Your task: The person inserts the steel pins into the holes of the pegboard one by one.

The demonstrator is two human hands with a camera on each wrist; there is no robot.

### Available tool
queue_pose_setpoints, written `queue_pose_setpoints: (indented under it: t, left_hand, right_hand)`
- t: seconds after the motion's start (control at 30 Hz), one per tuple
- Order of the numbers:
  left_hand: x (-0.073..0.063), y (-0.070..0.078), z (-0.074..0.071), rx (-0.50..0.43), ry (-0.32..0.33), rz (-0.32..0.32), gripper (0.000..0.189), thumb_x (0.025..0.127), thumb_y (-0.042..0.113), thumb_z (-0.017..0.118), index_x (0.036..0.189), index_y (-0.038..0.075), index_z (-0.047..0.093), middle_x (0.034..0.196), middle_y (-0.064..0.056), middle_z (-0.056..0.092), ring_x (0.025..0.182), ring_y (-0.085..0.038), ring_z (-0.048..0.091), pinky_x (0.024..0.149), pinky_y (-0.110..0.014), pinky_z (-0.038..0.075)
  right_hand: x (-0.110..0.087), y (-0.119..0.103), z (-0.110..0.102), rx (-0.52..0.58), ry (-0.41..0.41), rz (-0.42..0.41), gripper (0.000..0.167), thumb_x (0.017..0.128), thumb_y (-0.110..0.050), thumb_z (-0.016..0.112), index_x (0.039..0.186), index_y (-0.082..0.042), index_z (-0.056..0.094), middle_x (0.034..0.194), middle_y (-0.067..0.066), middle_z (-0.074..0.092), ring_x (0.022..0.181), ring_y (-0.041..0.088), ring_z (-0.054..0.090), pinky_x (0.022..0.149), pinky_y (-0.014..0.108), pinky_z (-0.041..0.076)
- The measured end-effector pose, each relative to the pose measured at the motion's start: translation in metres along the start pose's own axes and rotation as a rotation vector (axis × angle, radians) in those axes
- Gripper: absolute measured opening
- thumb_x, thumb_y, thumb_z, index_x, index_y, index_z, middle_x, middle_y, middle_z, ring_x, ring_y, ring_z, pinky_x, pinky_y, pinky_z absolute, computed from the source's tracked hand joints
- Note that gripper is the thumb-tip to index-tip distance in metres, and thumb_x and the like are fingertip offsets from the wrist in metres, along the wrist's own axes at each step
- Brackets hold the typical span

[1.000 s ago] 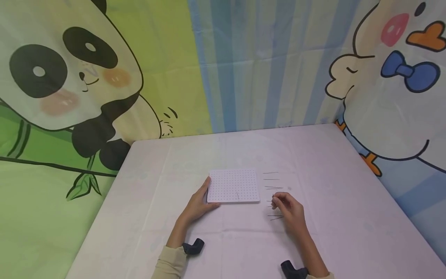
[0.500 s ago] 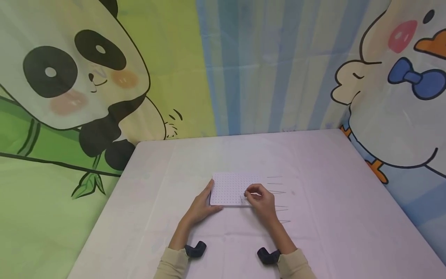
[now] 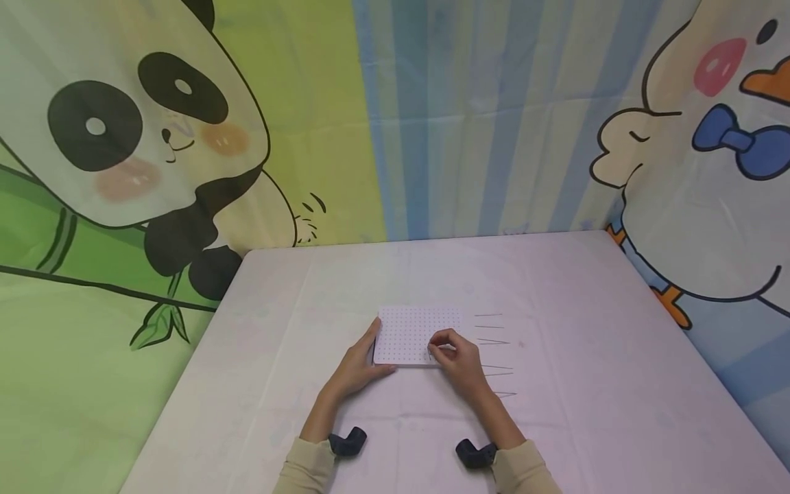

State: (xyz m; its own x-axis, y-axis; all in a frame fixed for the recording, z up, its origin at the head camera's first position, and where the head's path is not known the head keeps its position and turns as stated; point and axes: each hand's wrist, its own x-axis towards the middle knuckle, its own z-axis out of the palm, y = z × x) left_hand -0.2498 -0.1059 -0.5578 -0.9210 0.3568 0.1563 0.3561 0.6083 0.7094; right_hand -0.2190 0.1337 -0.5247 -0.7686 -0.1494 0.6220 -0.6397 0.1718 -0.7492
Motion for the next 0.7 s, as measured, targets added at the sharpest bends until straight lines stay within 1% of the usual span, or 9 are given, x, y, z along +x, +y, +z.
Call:
queue_pose_setpoints:
  t: [0.2, 0.33, 0.47, 0.6, 0.7]
  left_hand:
    - [-0.0002, -0.0008, 0.0004, 0.014, 0.008, 0.02, 0.103, 0.073, 0.042, 0.076, 0.149, 0.01, 0.012, 0.153, -0.001, 0.011, 0.138, -0.017, 0.015, 0.109, -0.037, 0.022]
    - [0.0001, 0.0, 0.0001, 0.016, 0.008, 0.028, 0.103, 0.073, 0.042, 0.075, 0.149, 0.01, 0.013, 0.153, -0.002, 0.012, 0.138, -0.02, 0.016, 0.108, -0.039, 0.022]
    - [-0.0005, 0.0001, 0.0002, 0.022, 0.003, 0.023, 0.103, 0.074, 0.043, 0.075, 0.149, 0.011, 0.012, 0.153, -0.001, 0.011, 0.138, -0.02, 0.016, 0.108, -0.039, 0.022]
    - [-0.0004, 0.0006, -0.0002, 0.023, -0.001, 0.02, 0.103, 0.073, 0.043, 0.075, 0.149, 0.011, 0.012, 0.153, 0.0, 0.01, 0.138, -0.018, 0.015, 0.108, -0.038, 0.022]
    - [0.0004, 0.0004, -0.0002, 0.026, 0.0, 0.024, 0.104, 0.073, 0.043, 0.075, 0.149, 0.01, 0.013, 0.153, -0.001, 0.01, 0.138, -0.019, 0.015, 0.108, -0.039, 0.022]
  right_hand:
    - [-0.0013, 0.0064, 0.0011, -0.068, -0.014, -0.085, 0.021, 0.075, 0.017, 0.065, 0.094, 0.01, 0.064, 0.089, 0.024, 0.064, 0.079, 0.034, 0.064, 0.066, 0.027, 0.054]
    - [-0.0006, 0.0065, 0.001, -0.11, -0.021, -0.121, 0.02, 0.074, 0.017, 0.066, 0.093, 0.008, 0.065, 0.088, 0.02, 0.066, 0.078, 0.032, 0.065, 0.065, 0.029, 0.054]
    - [0.0002, 0.0028, 0.0011, -0.111, -0.019, -0.106, 0.017, 0.074, 0.016, 0.067, 0.089, 0.008, 0.065, 0.085, 0.018, 0.066, 0.076, 0.031, 0.065, 0.064, 0.031, 0.055]
    - [0.001, -0.0003, 0.001, -0.089, -0.021, -0.059, 0.014, 0.074, 0.015, 0.067, 0.086, 0.008, 0.064, 0.083, 0.02, 0.065, 0.075, 0.032, 0.065, 0.064, 0.033, 0.055]
    - [0.0018, -0.0011, 0.0005, -0.09, -0.028, -0.032, 0.012, 0.075, 0.014, 0.067, 0.085, 0.008, 0.064, 0.082, 0.02, 0.066, 0.075, 0.032, 0.065, 0.065, 0.031, 0.054]
